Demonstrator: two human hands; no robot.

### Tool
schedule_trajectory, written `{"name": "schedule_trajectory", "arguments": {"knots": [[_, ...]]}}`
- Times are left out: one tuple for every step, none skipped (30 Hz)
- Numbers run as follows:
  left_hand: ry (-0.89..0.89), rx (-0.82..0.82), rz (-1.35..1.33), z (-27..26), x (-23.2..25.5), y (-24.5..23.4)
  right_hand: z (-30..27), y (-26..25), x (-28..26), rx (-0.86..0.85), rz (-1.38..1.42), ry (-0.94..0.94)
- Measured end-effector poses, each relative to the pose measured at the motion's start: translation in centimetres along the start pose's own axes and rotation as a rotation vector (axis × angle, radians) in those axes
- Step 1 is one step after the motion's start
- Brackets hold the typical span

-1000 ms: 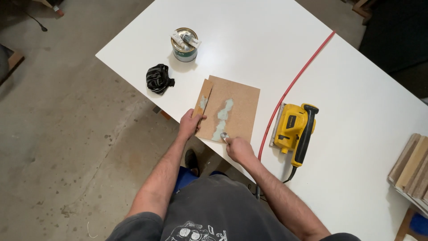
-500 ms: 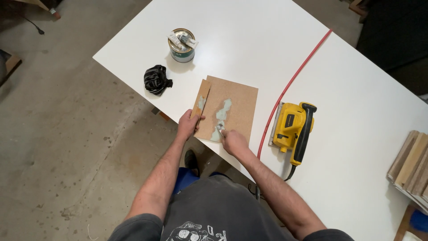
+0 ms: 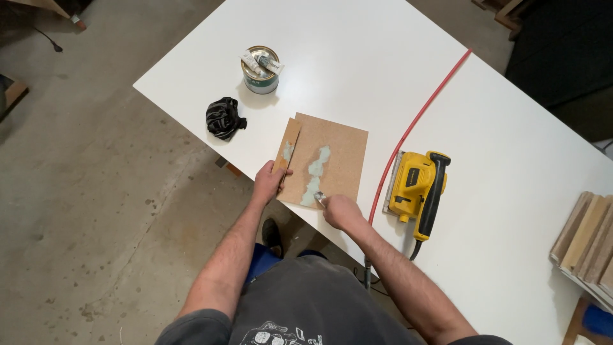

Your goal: The person applies a light-colored substance from a can onto a rectangular piece of particle board using a putty knife. They spread the substance along the board's surface, then scrape excess material from the knife onto a separate piece of wood. The person briefly moves to a different table to scrape the knife on a pink object before returning to the original table to finish the task.

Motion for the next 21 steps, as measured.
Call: {"name": "schedule_trajectory", "arguments": {"knots": [[0.001, 0.001, 0.0, 0.0, 0.2, 0.0, -0.2, -1.3, -0.8, 0.001, -0.001, -0.001], [-0.002, 0.005, 0.0, 0.0, 0.4, 0.0, -0.4, -2.5, -1.6, 0.011, 0.009, -0.012], [-0.011, 0.005, 0.001, -0.3, 0.4, 0.1, -0.9, -3.4, -2.4, 0.017, 0.023, -0.02], [-0.014, 0.003, 0.002, -0.6, 0.2, 0.1, 0.2, -2.6, -2.2, 0.014, 0.025, -0.018], [-0.013, 0.004, 0.0, -0.5, 0.4, 0.0, 1.4, -2.1, -2.0, 0.036, 0.017, -0.027], [-0.012, 0.006, -0.002, -0.4, 0.5, 0.0, 2.6, -1.7, -1.7, 0.057, 0.009, -0.036], [-0.015, 0.009, -0.005, -0.4, 0.5, 0.0, 2.3, -1.2, -1.4, 0.054, 0.007, -0.038], [-0.014, 0.007, -0.01, -0.4, 0.6, -0.1, 1.9, -0.6, -1.1, 0.012, -0.016, -0.017], [-0.009, 0.004, -0.018, -0.3, 0.7, 0.0, 1.5, -0.2, -0.6, -0.027, -0.041, 0.005], [-0.008, 0.007, -0.022, -0.3, 0.3, 0.0, 1.6, -0.3, -0.5, -0.027, -0.046, 0.004], [-0.009, 0.003, -0.012, -0.1, 0.1, -0.1, 1.7, -0.5, -0.4, -0.04, -0.043, 0.002], [-0.01, 0.0, -0.002, 0.1, -0.1, -0.1, 1.9, -0.8, -0.3, -0.053, -0.04, -0.001], [-0.013, 0.003, -0.004, 0.3, -0.1, -0.2, 2.4, -1.6, -0.8, -0.057, -0.042, -0.003], [-0.011, 0.009, 0.0, 0.5, -0.1, -0.2, 2.9, -2.4, -1.4, -0.037, -0.061, -0.024], [-0.01, 0.007, 0.006, 0.6, -0.3, 0.0, 3.1, -3.1, -1.7, -0.017, -0.075, -0.038], [-0.014, 0.002, 0.006, 0.3, -0.5, 0.2, 3.0, -2.0, -1.2, -0.021, -0.073, -0.034], [-0.017, 0.004, 0.005, 0.4, -0.3, 0.1, 3.2, -1.3, -0.9, -0.046, -0.084, -0.023], [-0.02, 0.006, 0.003, 0.4, -0.1, 0.0, 3.5, -0.6, -0.6, -0.072, -0.095, -0.012], [-0.021, 0.012, -0.001, 0.4, 0.0, -0.2, 3.3, -0.7, -0.7, -0.074, -0.1, -0.016], [-0.017, 0.009, -0.004, 0.4, 0.1, -0.3, 3.1, -0.8, -0.7, -0.091, -0.144, -0.009], [-0.014, 0.0, -0.004, 0.3, 0.1, -0.2, 2.7, -0.6, -0.5, -0.107, -0.183, 0.003]]}}
Point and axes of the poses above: each hand's wrist, its own z-axis towards the middle knuckle, its own y-axis out of the palm, x = y × z, the point moved 2 cm from there along z, towards the middle knuckle, and after that the axes turned 9 degrees about -x, right-handed, at the moved point
